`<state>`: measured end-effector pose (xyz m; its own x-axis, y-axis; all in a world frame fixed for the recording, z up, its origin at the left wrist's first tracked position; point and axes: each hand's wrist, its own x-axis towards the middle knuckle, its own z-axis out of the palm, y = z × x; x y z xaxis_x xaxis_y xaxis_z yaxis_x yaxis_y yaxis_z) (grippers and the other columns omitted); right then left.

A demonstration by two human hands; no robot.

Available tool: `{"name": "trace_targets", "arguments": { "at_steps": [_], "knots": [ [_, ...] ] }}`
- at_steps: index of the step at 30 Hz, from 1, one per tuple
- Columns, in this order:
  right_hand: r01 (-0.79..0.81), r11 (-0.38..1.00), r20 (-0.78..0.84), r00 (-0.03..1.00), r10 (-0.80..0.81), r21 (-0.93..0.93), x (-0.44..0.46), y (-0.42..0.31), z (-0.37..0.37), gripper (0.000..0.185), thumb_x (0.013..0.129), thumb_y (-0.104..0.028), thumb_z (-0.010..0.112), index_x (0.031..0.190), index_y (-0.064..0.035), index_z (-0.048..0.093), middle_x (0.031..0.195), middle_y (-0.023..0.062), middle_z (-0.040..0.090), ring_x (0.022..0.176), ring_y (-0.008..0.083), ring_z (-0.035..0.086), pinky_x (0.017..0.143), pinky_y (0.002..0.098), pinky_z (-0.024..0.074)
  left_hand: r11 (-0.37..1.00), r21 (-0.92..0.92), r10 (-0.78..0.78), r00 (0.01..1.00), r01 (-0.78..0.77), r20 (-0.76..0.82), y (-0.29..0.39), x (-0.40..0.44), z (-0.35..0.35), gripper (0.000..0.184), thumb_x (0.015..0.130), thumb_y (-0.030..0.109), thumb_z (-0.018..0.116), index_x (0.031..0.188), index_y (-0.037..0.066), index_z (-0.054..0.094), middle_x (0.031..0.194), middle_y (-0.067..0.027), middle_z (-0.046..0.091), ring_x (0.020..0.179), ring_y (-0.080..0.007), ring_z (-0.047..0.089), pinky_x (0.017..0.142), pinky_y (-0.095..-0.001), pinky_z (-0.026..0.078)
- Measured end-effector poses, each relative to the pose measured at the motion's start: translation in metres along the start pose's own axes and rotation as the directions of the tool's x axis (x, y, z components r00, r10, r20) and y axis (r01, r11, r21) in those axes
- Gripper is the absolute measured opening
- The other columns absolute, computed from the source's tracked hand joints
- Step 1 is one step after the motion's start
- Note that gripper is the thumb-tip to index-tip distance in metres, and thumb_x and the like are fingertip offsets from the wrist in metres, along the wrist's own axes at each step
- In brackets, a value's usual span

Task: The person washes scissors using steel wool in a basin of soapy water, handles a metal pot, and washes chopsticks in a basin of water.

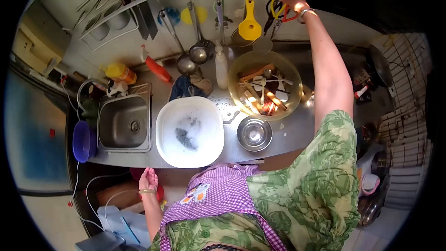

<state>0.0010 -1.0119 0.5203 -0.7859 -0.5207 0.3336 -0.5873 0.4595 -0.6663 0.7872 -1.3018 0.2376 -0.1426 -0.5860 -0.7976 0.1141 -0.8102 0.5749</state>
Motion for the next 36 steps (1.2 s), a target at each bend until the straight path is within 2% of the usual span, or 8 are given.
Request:
{"name": "trace_targets", "arguments": {
  "at_steps": [9, 11, 15, 16, 18, 25, 32, 36],
  "knots": [
    [-0.123, 0.969, -0.139, 0.978, 0.154, 0.215, 0.020, 0.039, 0.027, 0.024, 0.081, -0.030, 0.059, 0.102, -0.0184, 0.064, 0.084, -0.0046, 0.061, 0.067, 0.0074, 0.050, 0.055, 0.0239, 0.0384, 0.993, -0.098, -0.080, 0.979, 0.063, -0.185, -0.035, -0.029, -0.068, 0.016, 0.089, 0.021, 0.050, 0.095, 0.019, 0.064, 0.085, 0.0057, 0.067, 0.072, -0.0064, 0.063, 0.063, -0.0250, 0.048],
    [0.116, 0.963, -0.371, 0.906, -0.202, -0.242, 0.008, 0.038, 0.027, 0.028, 0.083, -0.030, 0.055, 0.104, -0.0134, 0.064, 0.094, 0.0040, 0.064, 0.079, 0.0160, 0.059, 0.065, 0.0293, 0.0452, 0.993, -0.084, -0.096, 0.983, 0.084, -0.157, -0.039, -0.028, -0.058, 0.014, 0.087, 0.020, 0.054, 0.096, 0.019, 0.064, 0.087, 0.0055, 0.067, 0.074, -0.0062, 0.063, 0.064, -0.0246, 0.047],
    [0.110, 0.949, -0.570, 0.777, -0.267, -0.295, -0.065, -0.006, 0.027, 0.036, 0.086, -0.031, 0.051, 0.107, -0.0053, 0.062, 0.101, 0.0134, 0.063, 0.092, 0.0256, 0.060, 0.080, 0.0331, 0.0448, 0.994, -0.089, -0.077, 0.985, 0.063, -0.152, -0.041, -0.036, -0.023, 0.014, 0.085, 0.021, 0.058, 0.096, 0.016, 0.065, 0.088, 0.0043, 0.067, 0.078, -0.0072, 0.063, 0.067, -0.0247, 0.047],
    [0.226, 0.902, -0.518, 0.756, -0.400, -0.367, -0.079, 0.024, 0.035, 0.032, 0.088, -0.029, 0.050, 0.104, -0.0047, 0.062, 0.088, 0.0080, 0.065, 0.075, 0.0176, 0.060, 0.066, 0.0297, 0.0460, 0.995, -0.087, -0.061, 0.991, 0.051, -0.116, -0.042, -0.033, -0.021, 0.014, 0.085, 0.021, 0.058, 0.096, 0.015, 0.065, 0.089, 0.0036, 0.067, 0.078, -0.0078, 0.063, 0.067, -0.0250, 0.047],
    [-0.028, 0.988, -0.119, 0.992, 0.046, 0.151, -0.149, 0.025, 0.058, 0.020, 0.090, -0.025, 0.050, 0.091, -0.0075, 0.060, 0.070, -0.0035, 0.054, 0.057, 0.0056, 0.046, 0.052, 0.0205, 0.0387, 0.996, -0.076, -0.046, 0.997, 0.042, -0.055, -0.046, -0.028, -0.017, 0.015, 0.085, 0.021, 0.058, 0.097, 0.013, 0.064, 0.089, 0.0014, 0.066, 0.078, -0.0099, 0.063, 0.066, -0.0254, 0.047],
    [-0.193, 0.965, 0.509, 0.857, 0.077, 0.178, -0.326, 0.028, 0.164, 0.021, 0.088, -0.018, 0.054, 0.100, -0.0019, 0.060, 0.079, 0.0023, 0.062, 0.064, 0.0060, 0.055, 0.057, 0.0202, 0.0453, 0.939, 0.344, 0.035, 0.999, -0.033, -0.001, -0.055, -0.042, 0.062, 0.045, 0.090, 0.045, 0.047, 0.114, 0.007, 0.051, 0.100, -0.0091, 0.059, 0.087, -0.0181, 0.061, 0.072, -0.0297, 0.051],
    [-0.003, 0.981, 0.664, 0.737, -0.131, 0.196, -0.378, -0.022, 0.309, 0.055, 0.083, -0.016, 0.057, 0.131, -0.0001, 0.034, 0.113, 0.0127, 0.049, 0.083, 0.0172, 0.055, 0.061, 0.0267, 0.0514, 0.782, 0.609, 0.137, 0.990, -0.134, 0.042, -0.064, -0.044, 0.111, 0.031, 0.091, 0.028, 0.049, 0.109, 0.002, 0.052, 0.095, -0.0073, 0.061, 0.077, -0.0134, 0.059, 0.059, -0.0247, 0.052],
    [-0.187, 0.943, 0.667, 0.743, -0.048, 0.275, -0.385, -0.019, 0.340, 0.073, 0.080, -0.004, 0.056, 0.140, -0.0019, 0.015, 0.136, 0.0166, 0.029, 0.109, 0.0240, 0.047, 0.068, 0.0295, 0.0540, 0.849, 0.506, 0.101, 0.986, -0.155, 0.132, -0.081, -0.046, 0.089, 0.037, 0.092, 0.030, 0.045, 0.113, -0.001, 0.049, 0.096, -0.0084, 0.058, 0.067, -0.0146, 0.064, 0.048, -0.0212, 0.050]
  ]
}}
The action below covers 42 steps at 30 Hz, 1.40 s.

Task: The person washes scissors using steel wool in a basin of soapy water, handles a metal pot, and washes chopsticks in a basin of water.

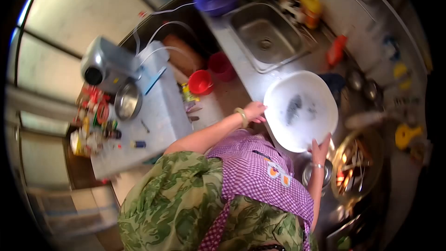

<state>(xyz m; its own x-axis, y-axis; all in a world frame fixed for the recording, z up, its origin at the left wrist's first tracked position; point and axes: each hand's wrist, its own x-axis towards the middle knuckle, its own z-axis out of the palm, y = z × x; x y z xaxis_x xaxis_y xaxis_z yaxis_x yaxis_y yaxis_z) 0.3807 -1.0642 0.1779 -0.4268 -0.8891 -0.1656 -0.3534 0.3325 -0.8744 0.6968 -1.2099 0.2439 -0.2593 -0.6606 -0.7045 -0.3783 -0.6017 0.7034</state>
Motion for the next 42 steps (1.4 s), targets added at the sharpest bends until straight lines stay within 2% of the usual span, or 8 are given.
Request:
{"name": "trace_targets", "arguments": {
  "at_steps": [8, 14, 17, 20, 24, 28, 35, 42],
  "knots": [
    [0.039, 0.999, 0.007, 0.999, -0.039, -0.027, 0.034, 0.048, -0.016, 0.082, 0.075, 0.009, 0.048, 0.144, -0.0133, 0.009, 0.130, 0.0239, 0.040, 0.104, 0.0305, 0.053, 0.069, 0.0376, 0.0547, 0.888, 0.208, 0.418, 0.908, -0.410, 0.006, -0.075, 0.075, 0.038, 0.038, 0.090, 0.023, 0.049, 0.096, -0.014, 0.052, 0.065, -0.0138, 0.062, 0.048, -0.0186, 0.058, 0.043, -0.0302, 0.049],
    [0.017, 0.998, 0.027, 0.999, -0.019, 0.060, 0.041, 0.073, -0.026, 0.078, 0.076, 0.005, 0.048, 0.143, -0.0148, 0.012, 0.113, 0.0189, 0.049, 0.080, 0.0250, 0.058, 0.055, 0.0334, 0.0527, 0.796, 0.215, 0.546, 0.825, -0.565, 0.146, -0.081, 0.067, 0.025, 0.036, 0.090, 0.025, 0.046, 0.099, -0.010, 0.053, 0.075, -0.0142, 0.063, 0.056, -0.0176, 0.062, 0.046, -0.0291, 0.049],
    [-0.142, 0.987, 0.086, 0.985, 0.149, -0.081, 0.030, 0.074, -0.040, 0.071, 0.079, 0.001, 0.051, 0.141, -0.0125, 0.020, 0.105, 0.0172, 0.053, 0.071, 0.0207, 0.059, 0.050, 0.0304, 0.0514, 0.937, 0.098, 0.319, 0.934, -0.336, 0.159, -0.053, 0.031, -0.005, 0.031, 0.088, 0.025, 0.048, 0.102, -0.002, 0.055, 0.089, -0.0122, 0.063, 0.064, -0.0165, 0.064, 0.050, -0.0272, 0.050],
    [0.320, 0.789, -0.042, 0.916, -0.399, -0.524, 0.011, 0.037, -0.036, 0.059, 0.080, -0.001, 0.053, 0.135, -0.0051, 0.032, 0.108, 0.0165, 0.053, 0.082, 0.0193, 0.058, 0.061, 0.0305, 0.0515, 0.926, -0.319, 0.238, 0.967, -0.199, 0.088, -0.058, -0.008, -0.053, 0.025, 0.085, 0.023, 0.052, 0.096, 0.003, 0.061, 0.088, -0.0071, 0.064, 0.069, -0.0144, 0.065, 0.055, -0.0241, 0.050],
    [0.105, 0.953, -0.254, 0.950, -0.180, -0.283, -0.005, -0.042, -0.006, 0.040, 0.084, -0.010, 0.055, 0.122, 0.0021, 0.046, 0.109, 0.0139, 0.055, 0.087, 0.0169, 0.058, 0.063, 0.0276, 0.0498, 0.931, -0.306, 0.156, 0.976, -0.197, -0.154, -0.091, -0.035, -0.133, 0.016, 0.081, 0.019, 0.057, 0.085, 0.005, 0.066, 0.081, -0.0025, 0.066, 0.072, -0.0109, 0.063, 0.060, -0.0222, 0.049],
    [-0.005, 1.000, 0.092, 0.996, 0.004, 0.010, -0.018, -0.161, 0.085, 0.030, 0.088, -0.014, 0.054, 0.115, 0.0000, 0.052, 0.094, 0.0103, 0.062, 0.069, 0.0157, 0.061, 0.055, 0.0245, 0.0487, 0.898, -0.418, 0.018, 0.959, -0.140, -0.282, -0.156, -0.054, -0.204, 0.022, 0.085, 0.028, 0.059, 0.077, 0.009, 0.064, 0.077, -0.0007, 0.065, 0.068, -0.0078, 0.058, 0.059, -0.0209, 0.046],
    [0.304, 0.928, 0.511, 0.845, -0.158, -0.215, -0.014, -0.217, 0.248, 0.027, 0.088, -0.012, 0.054, 0.112, 0.0006, 0.056, 0.092, 0.0107, 0.064, 0.071, 0.0150, 0.062, 0.060, 0.0244, 0.0500, 0.780, -0.585, -0.053, 0.908, -0.223, -0.416, -0.263, -0.085, -0.276, 0.021, 0.089, 0.026, 0.055, 0.085, 0.007, 0.060, 0.078, -0.0025, 0.062, 0.068, -0.0100, 0.059, 0.060, -0.0226, 0.047],
    [0.206, 0.960, 0.649, 0.760, -0.033, -0.192, -0.014, -0.269, 0.327, 0.028, 0.089, -0.013, 0.053, 0.114, 0.0007, 0.054, 0.095, 0.0120, 0.063, 0.073, 0.0162, 0.063, 0.061, 0.0257, 0.0518, 0.735, -0.630, -0.059, 0.902, -0.250, -0.428, -0.290, -0.103, -0.307, 0.018, 0.088, 0.019, 0.054, 0.100, 0.006, 0.055, 0.089, -0.0057, 0.062, 0.071, -0.0152, 0.062, 0.059, -0.0238, 0.047]
  ]
}}
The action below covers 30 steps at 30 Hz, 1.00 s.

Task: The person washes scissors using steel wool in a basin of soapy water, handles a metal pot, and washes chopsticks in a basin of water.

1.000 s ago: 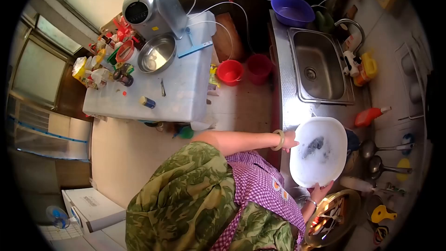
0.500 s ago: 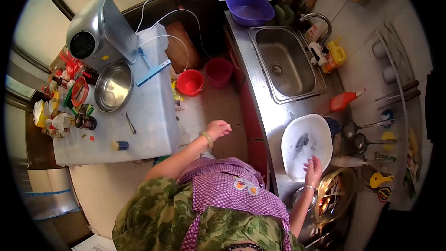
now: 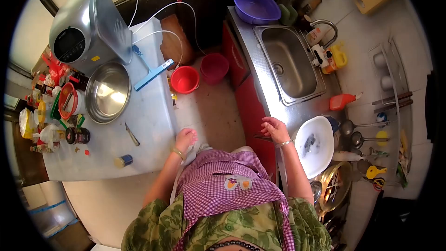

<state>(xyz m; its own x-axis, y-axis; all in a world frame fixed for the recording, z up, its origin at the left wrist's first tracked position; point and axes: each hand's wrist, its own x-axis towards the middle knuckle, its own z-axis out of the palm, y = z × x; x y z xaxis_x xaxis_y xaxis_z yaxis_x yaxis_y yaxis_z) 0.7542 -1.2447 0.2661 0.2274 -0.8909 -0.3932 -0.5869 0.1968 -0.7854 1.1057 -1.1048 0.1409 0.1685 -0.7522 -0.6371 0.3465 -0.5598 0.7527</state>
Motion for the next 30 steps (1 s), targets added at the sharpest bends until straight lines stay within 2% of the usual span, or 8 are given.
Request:
{"name": "trace_targets", "arguments": {
  "at_steps": [3, 8, 11, 14, 17, 20, 25, 30],
  "knots": [
    [0.123, 0.986, 0.081, 0.990, -0.115, -0.109, 0.025, -0.006, -0.012, 0.028, 0.090, -0.013, 0.052, 0.114, 0.0003, 0.054, 0.095, 0.0128, 0.063, 0.074, 0.0185, 0.064, 0.062, 0.0278, 0.0533, 0.999, -0.038, -0.019, 0.999, 0.017, -0.044, 0.012, 0.001, 0.001, 0.017, 0.088, 0.018, 0.054, 0.099, 0.006, 0.056, 0.089, -0.0064, 0.063, 0.072, -0.0156, 0.062, 0.058, -0.0241, 0.047],
    [-0.157, 0.964, 0.069, 0.987, 0.146, 0.216, 0.100, 0.009, -0.056, 0.027, 0.090, -0.013, 0.050, 0.112, 0.0005, 0.055, 0.094, 0.0133, 0.063, 0.075, 0.0224, 0.066, 0.062, 0.0308, 0.0548, 0.997, -0.048, -0.066, 0.998, 0.065, -0.015, 0.032, 0.034, 0.013, 0.017, 0.088, 0.018, 0.054, 0.099, 0.006, 0.057, 0.090, -0.0065, 0.063, 0.073, -0.0158, 0.063, 0.059, -0.0242, 0.047],
    [-0.004, 0.957, 0.107, 0.994, -0.028, 0.289, 0.188, 0.063, -0.079, 0.029, 0.089, -0.017, 0.052, 0.111, 0.0020, 0.054, 0.094, 0.0138, 0.062, 0.076, 0.0227, 0.065, 0.063, 0.0319, 0.0545, 0.997, -0.032, -0.065, 0.998, 0.064, -0.028, 0.053, 0.053, 0.029, 0.018, 0.089, 0.019, 0.054, 0.100, 0.006, 0.057, 0.089, -0.0063, 0.063, 0.073, -0.0156, 0.063, 0.059, -0.0240, 0.047],
    [-0.096, 0.901, 0.089, 0.994, 0.064, 0.423, 0.256, -0.023, -0.090, 0.031, 0.088, -0.023, 0.056, 0.106, 0.0016, 0.055, 0.088, 0.0118, 0.063, 0.074, 0.0218, 0.063, 0.062, 0.0315, 0.0527, 0.998, -0.018, -0.068, 0.996, 0.068, -0.050, 0.081, 0.075, 0.053, 0.018, 0.089, 0.020, 0.053, 0.100, 0.006, 0.057, 0.090, -0.0062, 0.063, 0.073, -0.0148, 0.063, 0.059, -0.0235, 0.047],
    [-0.136, 0.601, 0.185, 0.983, -0.021, 0.788, 0.384, -0.025, -0.099, 0.021, 0.085, -0.021, 0.057, 0.096, -0.0036, 0.057, 0.084, 0.0108, 0.063, 0.062, 0.0205, 0.059, 0.057, 0.0331, 0.0490, 0.997, -0.046, -0.062, 0.998, 0.063, 0.015, 0.081, 0.109, 0.065, 0.020, 0.089, 0.021, 0.054, 0.100, 0.005, 0.057, 0.090, -0.0060, 0.063, 0.074, -0.0138, 0.063, 0.060, -0.0238, 0.048],
    [-0.153, 0.585, 0.181, 0.983, 0.011, 0.797, 0.489, -0.045, -0.096, 0.018, 0.085, -0.021, 0.056, 0.093, -0.0052, 0.055, 0.088, 0.0164, 0.062, 0.073, 0.0271, 0.061, 0.058, 0.0363, 0.0483, 0.996, -0.065, -0.066, 0.990, 0.059, -0.122, 0.113, 0.080, 0.089, 0.022, 0.089, 0.023, 0.054, 0.100, 0.005, 0.058, 0.090, -0.0058, 0.062, 0.074, -0.0132, 0.062, 0.061, -0.0251, 0.049],
    [-0.353, 0.228, 0.323, 0.933, 0.161, 0.907, 0.564, -0.095, -0.098, 0.053, 0.084, -0.031, 0.062, 0.119, 0.0031, 0.041, 0.111, 0.0226, 0.054, 0.097, 0.0422, 0.057, 0.080, 0.0452, 0.0540, 0.991, -0.034, -0.135, 0.960, 0.131, -0.246, 0.080, 0.071, 0.079, 0.023, 0.089, 0.021, 0.053, 0.099, 0.002, 0.058, 0.088, -0.0065, 0.062, 0.072, -0.0134, 0.061, 0.062, -0.0256, 0.050],
    [-0.209, 0.272, 0.139, 0.956, 0.257, 0.939, 0.626, -0.076, -0.101, 0.039, 0.086, -0.014, 0.050, 0.118, 0.0081, 0.042, 0.112, 0.0266, 0.052, 0.097, 0.0448, 0.056, 0.068, 0.0372, 0.0584, 0.963, 0.104, -0.200, 0.919, 0.248, -0.339, 0.125, 0.033, 0.081, 0.027, 0.087, 0.026, 0.055, 0.100, 0.003, 0.061, 0.089, -0.0088, 0.064, 0.078, -0.0167, 0.061, 0.068, -0.0302, 0.050]
  ]
}}
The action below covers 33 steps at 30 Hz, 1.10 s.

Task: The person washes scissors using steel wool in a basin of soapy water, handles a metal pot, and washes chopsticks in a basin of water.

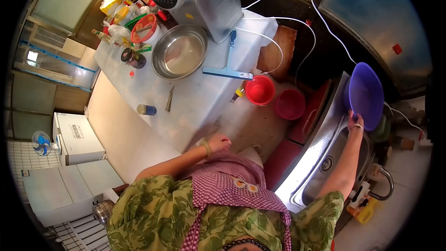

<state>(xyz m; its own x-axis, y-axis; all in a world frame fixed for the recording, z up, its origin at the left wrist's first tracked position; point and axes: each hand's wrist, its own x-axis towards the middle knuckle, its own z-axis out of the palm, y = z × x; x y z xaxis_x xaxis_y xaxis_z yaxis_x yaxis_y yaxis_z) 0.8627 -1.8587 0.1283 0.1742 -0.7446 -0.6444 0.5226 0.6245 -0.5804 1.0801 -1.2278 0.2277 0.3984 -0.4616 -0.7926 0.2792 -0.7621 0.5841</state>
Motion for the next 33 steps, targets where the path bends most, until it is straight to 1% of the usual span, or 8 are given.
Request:
{"name": "trace_targets", "arguments": {
  "at_steps": [6, 10, 16, 23, 24, 26, 28, 33],
  "knots": [
    [0.077, 0.985, -0.218, 0.970, -0.109, -0.152, -0.017, 0.002, 0.012, 0.037, 0.084, -0.005, 0.039, 0.117, 0.0117, 0.042, 0.109, 0.0261, 0.053, 0.094, 0.0417, 0.058, 0.053, 0.0280, 0.0574, 0.998, -0.046, 0.031, 0.999, -0.033, -0.042, -0.017, 0.006, -0.023, 0.020, 0.087, 0.019, 0.055, 0.095, 0.000, 0.059, 0.079, -0.0051, 0.061, 0.069, -0.0130, 0.059, 0.062, -0.0262, 0.050],
    [0.273, 0.945, -0.006, 0.960, -0.279, -0.180, -0.019, 0.001, -0.021, 0.019, 0.085, -0.012, 0.054, 0.101, -0.0024, 0.056, 0.095, 0.0064, 0.061, 0.082, 0.0201, 0.061, 0.057, 0.0273, 0.0531, 0.994, -0.056, 0.098, 0.994, -0.095, 0.051, -0.059, 0.035, -0.034, 0.021, 0.087, 0.021, 0.056, 0.096, 0.002, 0.059, 0.081, -0.0050, 0.062, 0.070, -0.0118, 0.059, 0.063, -0.0246, 0.049],
    [0.487, 0.546, 0.252, 0.857, -0.450, -0.681, -0.137, 0.073, -0.075, 0.011, 0.080, -0.009, 0.056, 0.084, 0.0008, 0.054, 0.075, 0.0098, 0.056, 0.057, 0.0204, 0.054, 0.040, 0.0303, 0.0413, 0.971, -0.238, 0.081, 0.979, -0.034, 0.189, -0.031, 0.035, -0.047, 0.044, 0.089, 0.035, 0.054, 0.119, 0.003, 0.047, 0.108, -0.0105, 0.058, 0.083, -0.0162, 0.062, 0.069, -0.0271, 0.050],
    [0.191, 0.908, -0.101, 0.964, -0.244, -0.373, -0.457, 0.217, -0.028, 0.021, 0.079, -0.013, 0.054, 0.089, 0.0044, 0.058, 0.073, 0.0123, 0.061, 0.050, 0.0178, 0.057, 0.036, 0.0248, 0.0457, 0.899, -0.395, 0.368, 0.813, -0.188, 0.451, 0.055, -0.002, -0.021, 0.088, 0.082, 0.055, 0.056, 0.140, 0.007, 0.011, 0.130, -0.0193, 0.039, 0.094, -0.0316, 0.062, 0.072, -0.0360, 0.053],
    [0.518, 0.582, 0.248, 0.840, -0.482, -0.627, -0.466, 0.232, -0.061, 0.020, 0.079, -0.013, 0.054, 0.089, 0.0048, 0.057, 0.072, 0.0124, 0.061, 0.048, 0.0179, 0.056, 0.036, 0.0247, 0.0456, 0.904, -0.382, 0.381, 0.762, -0.189, 0.524, 0.059, -0.007, -0.014, 0.087, 0.082, 0.057, 0.055, 0.139, 0.006, 0.014, 0.127, -0.0202, 0.041, 0.090, -0.0324, 0.063, 0.068, -0.0356, 0.054],
    [0.463, 0.428, 0.296, 0.867, -0.401, -0.776, -0.476, 0.258, -0.115, 0.019, 0.080, -0.012, 0.053, 0.087, 0.0052, 0.057, 0.070, 0.0122, 0.061, 0.045, 0.0179, 0.055, 0.035, 0.0249, 0.0456, 0.955, -0.255, 0.280, 0.733, -0.149, 0.620, 0.056, -0.016, -0.002, 0.082, 0.083, 0.058, 0.052, 0.137, 0.006, 0.018, 0.125, -0.0196, 0.043, 0.089, -0.0320, 0.063, 0.065, -0.0354, 0.054],
    [0.011, 0.880, -0.206, 0.971, -0.123, -0.475, -0.507, 0.250, -0.109, 0.017, 0.081, -0.011, 0.052, 0.087, 0.0048, 0.057, 0.070, 0.0116, 0.061, 0.045, 0.0173, 0.055, 0.035, 0.0253, 0.0449, 0.963, -0.244, 0.248, 0.718, -0.112, 0.651, 0.037, -0.021, 0.011, 0.079, 0.085, 0.058, 0.049, 0.137, 0.007, 0.020, 0.124, -0.0191, 0.044, 0.090, -0.0307, 0.063, 0.067, -0.0348, 0.054],
    [0.026, 0.923, -0.101, 0.992, -0.070, -0.384, -0.495, 0.217, -0.177, 0.017, 0.082, -0.011, 0.052, 0.090, 0.0026, 0.056, 0.069, 0.0098, 0.058, 0.040, 0.0130, 0.049, 0.032, 0.0207, 0.0395, 0.918, -0.364, 0.371, 0.677, -0.161, 0.636, 0.021, -0.070, 0.033, 0.068, 0.091, 0.053, 0.041, 0.138, 0.007, 0.023, 0.119, -0.0193, 0.050, 0.091, -0.0271, 0.062, 0.071, -0.0315, 0.052]
  ]
}}
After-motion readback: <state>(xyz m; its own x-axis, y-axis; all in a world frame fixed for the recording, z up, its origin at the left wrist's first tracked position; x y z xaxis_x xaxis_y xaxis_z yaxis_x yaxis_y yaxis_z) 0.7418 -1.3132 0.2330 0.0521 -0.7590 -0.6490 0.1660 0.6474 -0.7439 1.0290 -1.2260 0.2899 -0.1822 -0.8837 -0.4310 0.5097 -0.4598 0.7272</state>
